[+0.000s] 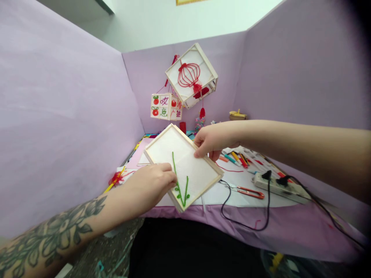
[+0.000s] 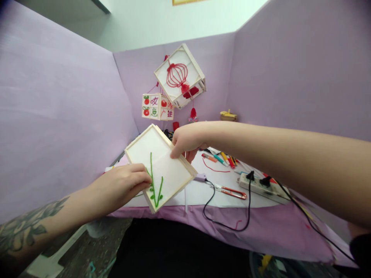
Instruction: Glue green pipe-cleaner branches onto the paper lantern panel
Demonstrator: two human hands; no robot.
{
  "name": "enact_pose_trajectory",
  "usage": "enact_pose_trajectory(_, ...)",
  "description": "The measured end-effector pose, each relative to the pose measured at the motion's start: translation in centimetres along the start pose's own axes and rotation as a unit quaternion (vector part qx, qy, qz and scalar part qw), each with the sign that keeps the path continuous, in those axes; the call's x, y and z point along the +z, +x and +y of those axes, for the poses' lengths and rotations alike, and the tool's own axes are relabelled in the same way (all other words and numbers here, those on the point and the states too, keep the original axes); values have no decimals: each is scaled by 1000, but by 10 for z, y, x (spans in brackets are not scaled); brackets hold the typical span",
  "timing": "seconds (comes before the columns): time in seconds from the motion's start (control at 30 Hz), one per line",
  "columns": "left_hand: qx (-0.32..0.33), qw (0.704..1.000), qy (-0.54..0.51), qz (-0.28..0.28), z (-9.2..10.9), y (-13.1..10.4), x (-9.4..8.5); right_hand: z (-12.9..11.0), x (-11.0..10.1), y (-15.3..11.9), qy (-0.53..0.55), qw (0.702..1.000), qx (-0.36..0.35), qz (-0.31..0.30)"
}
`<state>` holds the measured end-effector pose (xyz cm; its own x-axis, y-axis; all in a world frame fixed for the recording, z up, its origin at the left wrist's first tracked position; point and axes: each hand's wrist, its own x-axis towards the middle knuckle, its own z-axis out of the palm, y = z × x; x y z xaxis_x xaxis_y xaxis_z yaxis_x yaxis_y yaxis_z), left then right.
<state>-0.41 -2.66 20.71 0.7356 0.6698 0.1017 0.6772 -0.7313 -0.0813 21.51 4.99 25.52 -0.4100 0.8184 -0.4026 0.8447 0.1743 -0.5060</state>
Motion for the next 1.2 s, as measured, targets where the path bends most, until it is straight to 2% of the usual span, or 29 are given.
enact_pose_trajectory(0.13, -24, 999, -33, 33, -3, -2, -5, 3, 1, 2, 18, 1000, -6, 9)
enact_pose_trajectory(0.27, -21, 988, -92, 124, -8, -12, -2, 4, 1, 2, 43, 999, -14, 9)
enact_pose_trajectory(0.4, 64, 966, -90, 234, -11, -28, 20, 6, 0, 1, 53, 998, -16, 10)
enact_pose_trajectory(0.47, 70, 950, -72, 294, -12, -36, 34, 9, 0, 1, 61, 998, -25, 15)
enact_pose_trajectory(0.57, 107, 930, -28, 350, -12, -43, 53, 14, 2, 1, 70, 997, -31, 31)
enact_pose_trajectory(0.73, 145, 913, 39, 380, -12, -40, 71, 22, 6, 2, 88, 995, -18, 40)
enact_pose_trajectory(1.0, 131, 910, 70, 387, -14, -37, 73, 24, 6, 5, 67, 997, -21, 30)
enact_pose_trajectory(1.13, 97, 907, 10, 409, -17, -40, 77, 28, 5, 9, 76, 996, -29, 24)
enact_pose_trajectory(1.2, 29, 888, -90, 451, -19, -39, 81, 30, 6, 9, 85, 995, -31, 32)
